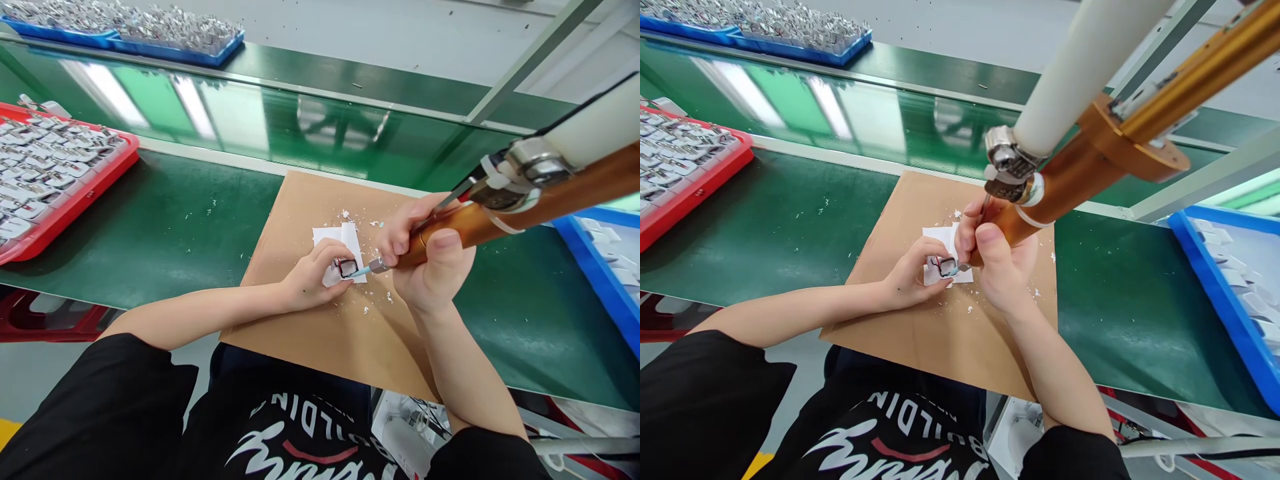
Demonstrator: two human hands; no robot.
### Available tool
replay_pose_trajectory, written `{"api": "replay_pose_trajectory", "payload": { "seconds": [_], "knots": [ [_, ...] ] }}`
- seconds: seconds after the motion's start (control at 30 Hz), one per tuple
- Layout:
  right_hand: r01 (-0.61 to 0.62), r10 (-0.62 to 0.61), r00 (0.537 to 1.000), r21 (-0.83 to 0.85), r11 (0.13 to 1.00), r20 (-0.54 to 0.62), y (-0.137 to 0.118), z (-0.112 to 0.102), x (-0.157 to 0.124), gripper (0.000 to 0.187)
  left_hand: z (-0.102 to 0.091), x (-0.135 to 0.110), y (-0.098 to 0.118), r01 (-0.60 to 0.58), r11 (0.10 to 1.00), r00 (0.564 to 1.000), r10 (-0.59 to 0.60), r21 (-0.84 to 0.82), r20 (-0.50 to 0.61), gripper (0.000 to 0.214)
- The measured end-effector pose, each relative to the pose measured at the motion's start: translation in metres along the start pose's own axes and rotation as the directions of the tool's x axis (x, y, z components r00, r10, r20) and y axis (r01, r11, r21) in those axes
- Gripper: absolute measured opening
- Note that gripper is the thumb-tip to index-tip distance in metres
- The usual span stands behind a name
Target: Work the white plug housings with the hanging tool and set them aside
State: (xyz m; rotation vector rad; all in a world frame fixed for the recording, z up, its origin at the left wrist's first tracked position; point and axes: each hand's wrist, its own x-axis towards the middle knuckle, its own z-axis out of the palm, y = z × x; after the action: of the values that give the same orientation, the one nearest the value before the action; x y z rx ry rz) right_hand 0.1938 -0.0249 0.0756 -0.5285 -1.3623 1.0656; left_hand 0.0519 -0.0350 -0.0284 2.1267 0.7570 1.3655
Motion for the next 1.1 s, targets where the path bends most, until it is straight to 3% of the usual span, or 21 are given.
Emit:
{"api": "replay_pose_trajectory", "payload": {
  "seconds": [0.33,1.1],
  "knots": [
    [-0.019,0.013,0.998,-0.118,0.993,-0.054,0.0012,-0.0038,0.0020,0.033,-0.0024,-0.0002,-0.0006,-0.030,0.995,0.999,0.033,0.097,-0.029,0.044],
    [0.015,-0.018,0.999,-0.076,0.997,-0.044,0.0025,-0.0054,0.0035,0.029,-0.0025,-0.0013,-0.0018,-0.003,1.000,1.000,0.003,0.001,-0.007,0.051]
  ]
}}
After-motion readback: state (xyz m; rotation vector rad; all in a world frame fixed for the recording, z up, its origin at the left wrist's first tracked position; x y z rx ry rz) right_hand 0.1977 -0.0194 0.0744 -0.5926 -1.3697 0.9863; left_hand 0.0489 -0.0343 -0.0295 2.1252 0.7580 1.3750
